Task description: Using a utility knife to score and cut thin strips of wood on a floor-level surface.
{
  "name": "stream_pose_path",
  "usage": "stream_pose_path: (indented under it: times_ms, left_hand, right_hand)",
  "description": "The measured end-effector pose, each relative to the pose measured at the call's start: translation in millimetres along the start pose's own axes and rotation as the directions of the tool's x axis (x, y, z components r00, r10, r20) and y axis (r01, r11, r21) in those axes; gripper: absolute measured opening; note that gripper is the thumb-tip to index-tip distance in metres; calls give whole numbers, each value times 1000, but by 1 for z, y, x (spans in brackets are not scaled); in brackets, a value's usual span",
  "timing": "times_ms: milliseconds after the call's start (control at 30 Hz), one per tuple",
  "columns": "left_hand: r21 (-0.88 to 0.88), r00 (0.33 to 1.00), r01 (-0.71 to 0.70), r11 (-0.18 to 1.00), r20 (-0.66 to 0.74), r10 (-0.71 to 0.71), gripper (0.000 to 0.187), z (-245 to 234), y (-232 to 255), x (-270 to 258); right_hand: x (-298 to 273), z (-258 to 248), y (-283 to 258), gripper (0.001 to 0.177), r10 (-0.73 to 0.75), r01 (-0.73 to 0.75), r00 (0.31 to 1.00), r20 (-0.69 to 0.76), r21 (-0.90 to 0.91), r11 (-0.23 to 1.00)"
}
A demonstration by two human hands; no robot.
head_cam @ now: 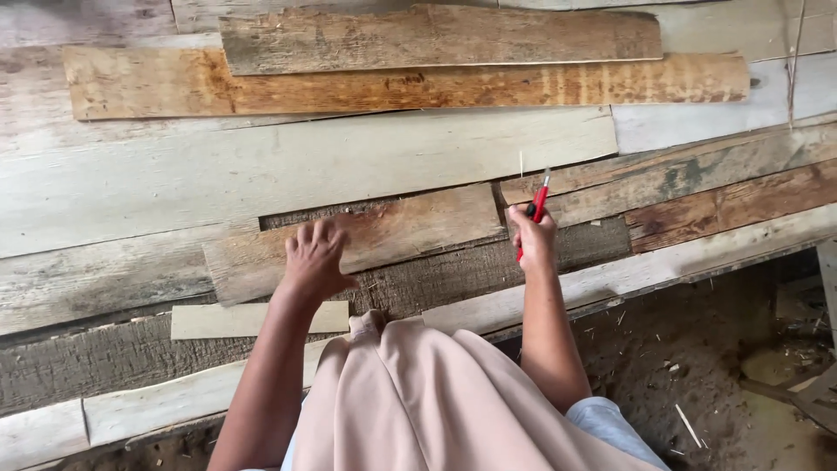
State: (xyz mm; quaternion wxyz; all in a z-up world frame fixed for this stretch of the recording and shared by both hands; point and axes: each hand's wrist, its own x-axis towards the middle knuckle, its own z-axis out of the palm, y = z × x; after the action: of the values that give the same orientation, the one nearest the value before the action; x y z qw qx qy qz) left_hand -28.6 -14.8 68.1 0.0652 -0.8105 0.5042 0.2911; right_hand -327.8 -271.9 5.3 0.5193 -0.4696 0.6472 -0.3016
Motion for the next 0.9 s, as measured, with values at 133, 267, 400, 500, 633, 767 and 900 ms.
stream_pose_path:
  times_ms: [133, 267, 400, 500, 633, 767, 900]
  left_hand:
    - [-57, 992, 81, 995, -92, -85, 97, 13, -5, 7]
    - [-82, 987, 61, 995, -142, -72, 102, 11, -8, 13]
    - [-192, 977, -2, 981, -209, -39, 70, 31, -22, 35]
    - [-267, 964, 13, 964, -252, -83, 56, 66, -34, 64]
    - [-376, 957, 41, 926, -253, -145, 46, 46, -24, 62]
    - [-417, 961, 71, 906, -213, -173, 43, 42, -21, 67]
    - [-413, 963, 90, 906, -196, -185, 40, 44, -22, 76]
  right_hand:
    - [3, 2, 19, 26, -54, 57, 998, 34, -101, 993]
    - [15, 6, 39, 33, -68, 86, 995, 78, -256, 963]
    - [32, 3, 63, 37, -68, 88, 996, 64, -401, 912]
    - [36, 2, 68, 37, -73, 92, 995, 62, -412, 907]
    - [38, 1, 72, 38, -76, 97, 995, 66, -424, 900]
    - [35, 0, 65, 37, -44, 72, 996, 72, -451, 890]
    - [39, 0, 64, 38, -32, 59, 998, 62, -493, 868]
